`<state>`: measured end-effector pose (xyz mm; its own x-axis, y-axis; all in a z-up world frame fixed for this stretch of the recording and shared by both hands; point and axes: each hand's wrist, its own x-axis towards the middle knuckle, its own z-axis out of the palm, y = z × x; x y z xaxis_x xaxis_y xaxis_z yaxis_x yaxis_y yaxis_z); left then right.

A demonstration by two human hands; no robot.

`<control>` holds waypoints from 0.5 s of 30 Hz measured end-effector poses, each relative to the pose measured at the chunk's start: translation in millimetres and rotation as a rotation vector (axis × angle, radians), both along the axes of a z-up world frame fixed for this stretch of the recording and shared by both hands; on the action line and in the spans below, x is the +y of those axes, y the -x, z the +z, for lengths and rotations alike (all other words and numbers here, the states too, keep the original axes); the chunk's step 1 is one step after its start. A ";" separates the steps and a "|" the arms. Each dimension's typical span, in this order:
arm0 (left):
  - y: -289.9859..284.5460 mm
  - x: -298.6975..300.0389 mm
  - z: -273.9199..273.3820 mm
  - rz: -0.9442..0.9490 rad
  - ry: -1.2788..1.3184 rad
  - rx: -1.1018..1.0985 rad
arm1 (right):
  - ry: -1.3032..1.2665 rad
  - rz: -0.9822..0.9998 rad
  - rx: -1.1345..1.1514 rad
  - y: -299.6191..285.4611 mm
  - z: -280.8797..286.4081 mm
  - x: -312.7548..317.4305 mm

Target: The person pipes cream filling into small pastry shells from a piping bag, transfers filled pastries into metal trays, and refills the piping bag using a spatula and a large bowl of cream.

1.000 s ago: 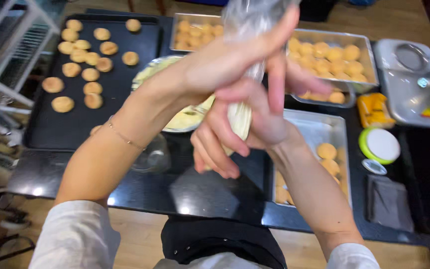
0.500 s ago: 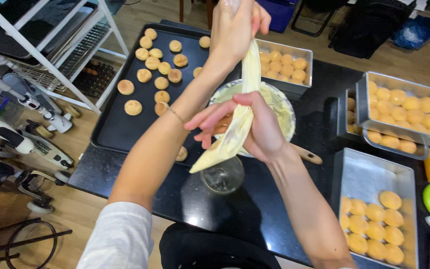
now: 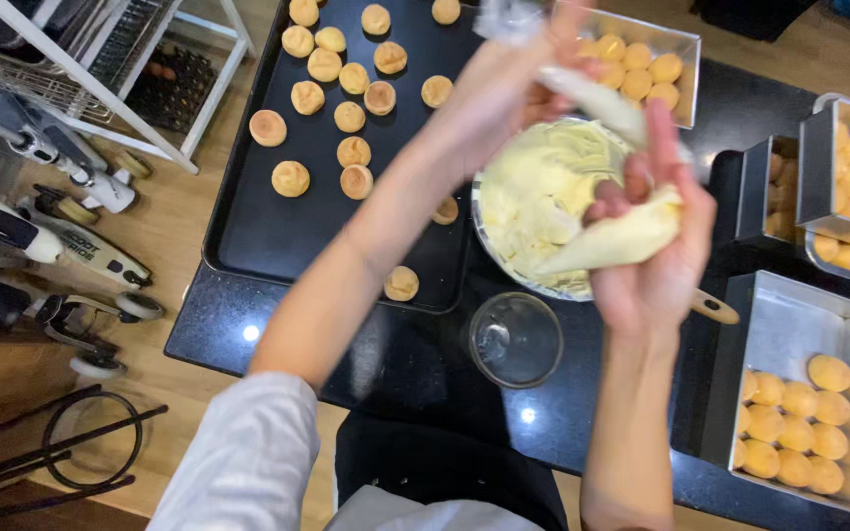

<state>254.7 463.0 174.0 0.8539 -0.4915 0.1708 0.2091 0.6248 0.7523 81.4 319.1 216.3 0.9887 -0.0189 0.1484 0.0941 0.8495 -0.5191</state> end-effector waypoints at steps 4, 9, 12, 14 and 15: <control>132.1 -37.7 38.2 0.158 -0.150 -0.335 | 0.251 -0.289 0.071 5.0 -14.1 11.1; 230.8 -67.2 72.2 0.764 -1.163 -0.980 | 0.291 -0.496 0.239 2.2 -48.9 21.4; 225.5 -30.1 52.1 0.628 -0.971 -1.087 | 0.252 -0.495 0.326 1.8 -65.0 1.4; 212.0 12.1 22.9 0.588 -0.750 -1.012 | 0.187 -0.395 0.390 6.8 -71.7 -15.9; 197.8 38.5 2.2 0.645 -0.727 -0.936 | 0.172 -0.363 0.347 9.0 -75.1 -23.0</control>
<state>56.9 501.4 176.2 0.6722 -0.2773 0.6865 -0.7383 -0.1813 0.6497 72.4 296.1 141.2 0.9145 -0.3733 -0.1557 0.1641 0.6943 -0.7008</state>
